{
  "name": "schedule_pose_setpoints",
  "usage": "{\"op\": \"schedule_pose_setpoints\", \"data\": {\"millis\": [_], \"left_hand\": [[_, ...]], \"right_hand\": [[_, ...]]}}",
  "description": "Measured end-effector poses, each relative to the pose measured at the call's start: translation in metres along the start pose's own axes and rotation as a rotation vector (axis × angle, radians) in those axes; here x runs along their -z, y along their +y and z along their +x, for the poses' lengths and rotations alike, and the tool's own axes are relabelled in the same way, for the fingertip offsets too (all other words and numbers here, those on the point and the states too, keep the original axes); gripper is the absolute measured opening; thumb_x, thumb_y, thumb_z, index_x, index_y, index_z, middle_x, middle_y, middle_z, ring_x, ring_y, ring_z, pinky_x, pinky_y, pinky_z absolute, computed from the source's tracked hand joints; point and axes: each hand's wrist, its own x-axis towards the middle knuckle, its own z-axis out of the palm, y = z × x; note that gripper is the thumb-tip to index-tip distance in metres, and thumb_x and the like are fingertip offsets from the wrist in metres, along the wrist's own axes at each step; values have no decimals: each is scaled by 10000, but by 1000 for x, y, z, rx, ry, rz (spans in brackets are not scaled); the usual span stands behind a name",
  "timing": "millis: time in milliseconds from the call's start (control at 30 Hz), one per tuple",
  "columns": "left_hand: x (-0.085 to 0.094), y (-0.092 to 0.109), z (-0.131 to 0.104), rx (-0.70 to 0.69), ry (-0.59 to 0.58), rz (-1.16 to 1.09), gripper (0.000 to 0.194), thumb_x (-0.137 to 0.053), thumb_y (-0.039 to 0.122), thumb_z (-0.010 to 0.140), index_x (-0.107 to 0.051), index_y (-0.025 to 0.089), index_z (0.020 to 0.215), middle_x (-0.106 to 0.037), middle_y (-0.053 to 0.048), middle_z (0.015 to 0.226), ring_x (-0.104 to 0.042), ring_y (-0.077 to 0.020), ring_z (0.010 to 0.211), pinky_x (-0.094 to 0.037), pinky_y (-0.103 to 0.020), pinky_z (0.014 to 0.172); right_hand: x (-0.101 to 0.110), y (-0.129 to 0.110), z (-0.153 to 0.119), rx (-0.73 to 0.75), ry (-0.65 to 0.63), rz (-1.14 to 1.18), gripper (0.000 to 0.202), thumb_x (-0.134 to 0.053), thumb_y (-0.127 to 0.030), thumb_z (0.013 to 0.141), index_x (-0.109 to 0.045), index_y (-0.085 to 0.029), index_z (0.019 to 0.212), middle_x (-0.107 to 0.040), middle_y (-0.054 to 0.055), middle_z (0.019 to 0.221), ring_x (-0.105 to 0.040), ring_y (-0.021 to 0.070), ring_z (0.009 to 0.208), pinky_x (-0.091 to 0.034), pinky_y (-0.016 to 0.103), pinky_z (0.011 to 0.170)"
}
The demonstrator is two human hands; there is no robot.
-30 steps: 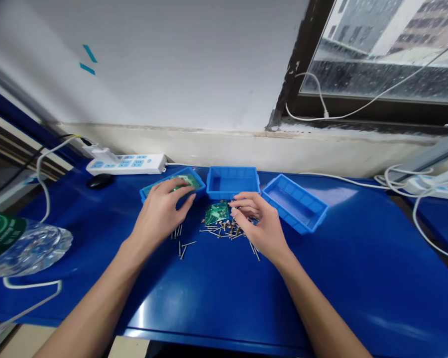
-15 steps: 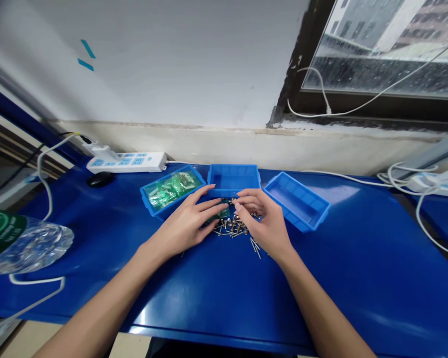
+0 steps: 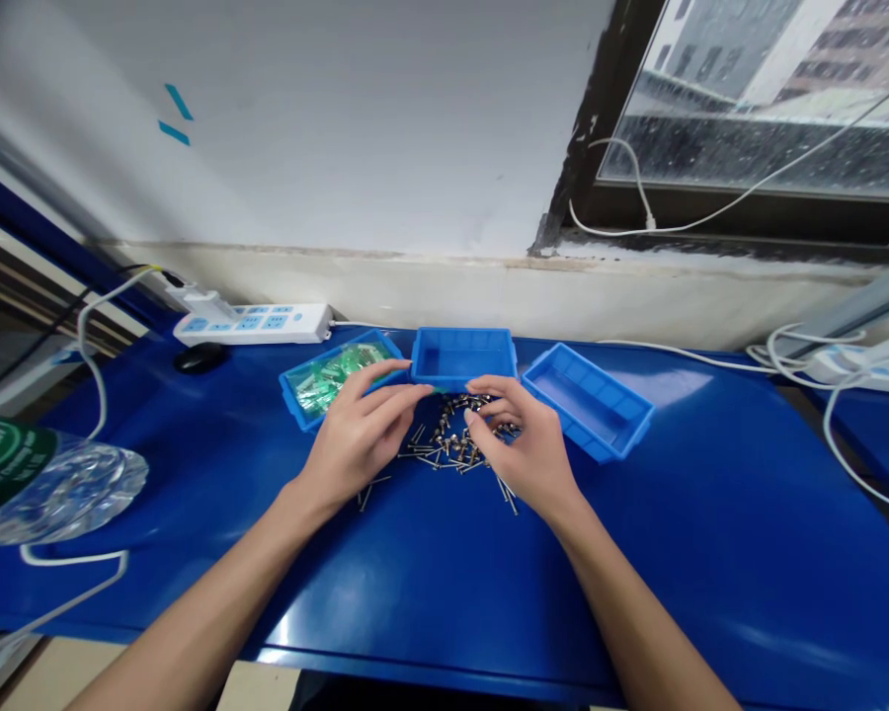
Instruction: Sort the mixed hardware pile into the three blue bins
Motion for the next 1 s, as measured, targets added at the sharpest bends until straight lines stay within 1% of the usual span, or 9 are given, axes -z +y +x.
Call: {"op": "schedule_pose_setpoints", "data": {"millis": [100, 200, 333, 533, 633, 700, 767, 867, 1000], "left_hand": [[3, 7, 3, 95, 82, -214, 257, -593, 107, 957, -669, 221, 1174, -747, -51, 1074, -665, -206, 1093, -566, -422, 951], [4, 15, 6, 274, 22, -442, 263, -615, 173, 960, -663, 224, 1214, -752, -43, 1033, -714, -163, 930, -594, -351, 885], [5, 20, 7, 447, -58, -647, 342, -683, 232, 911, -647, 207, 1250, -755, -54, 978, -729, -172, 847, -623, -326, 785], [8, 15, 9, 563, -84, -828, 248, -770, 249, 830, -695, 180, 1056, -770, -59, 910, -746, -187, 792, -653, -340, 746], [15, 8, 8, 522, 91, -677, 157, -766, 248, 840, -715, 189, 977, -771, -47, 909, -740, -177, 776, -654, -346, 752], [23, -1, 8, 453, 281, -385, 122, -732, 236, 877, -733, 216, 998, -766, -37, 951, -725, -175, 802, -641, -375, 788], [32, -13, 8, 333, 352, -4, 149, -701, 207, 905, -751, 254, 1038, -757, -38, 1022, -696, -208, 927, -595, -446, 889], [38, -32, 7, 246, 278, 345, 171, -673, 194, 921, -768, 283, 1034, -752, -54, 999, -620, -291, 1084, -530, -535, 940], [29, -44, 2, 217, 26, 363, 167, -618, 209, 957, -768, 226, 1027, -725, -98, 1114, -604, -314, 1140, -537, -527, 927]], "right_hand": [[-1, -1, -1, 6, -122, 9, 418, -729, -267, 840, -657, -242, 1251, -762, 66, 1065, -727, 209, 807, -607, 365, 707], [-2, -1, -2, -4, -198, 74, 255, -718, -281, 857, -739, -239, 1107, -781, 47, 1001, -739, 232, 864, -621, 391, 761], [-3, -1, -2, -84, -163, 182, 155, -759, -285, 829, -766, -223, 971, -791, 40, 880, -756, 239, 815, -634, 396, 749], [-5, -3, 0, -187, -144, 294, 158, -784, -290, 813, -745, -196, 934, -786, 52, 775, -752, 218, 694, -627, 359, 657], [-5, -4, 1, -181, -109, 297, 138, -763, -302, 834, -741, -207, 931, -789, 55, 792, -750, 213, 716, -622, 353, 663], [-4, -3, 3, -174, -75, 281, 120, -744, -310, 847, -741, -215, 921, -789, 57, 829, -744, 207, 722, -612, 351, 661], [-2, 0, 4, -167, -59, 276, 108, -722, -314, 866, -742, -220, 915, -788, 58, 858, -733, 195, 713, -604, 351, 669], [0, 5, 4, -163, -51, 281, 101, -701, -313, 884, -738, -224, 916, -787, 56, 852, -716, 181, 692, -595, 354, 679], [0, 7, 3, -167, -58, 284, 105, -690, -320, 895, -731, -229, 928, -786, 57, 851, -705, 178, 689, -583, 359, 676]]}}
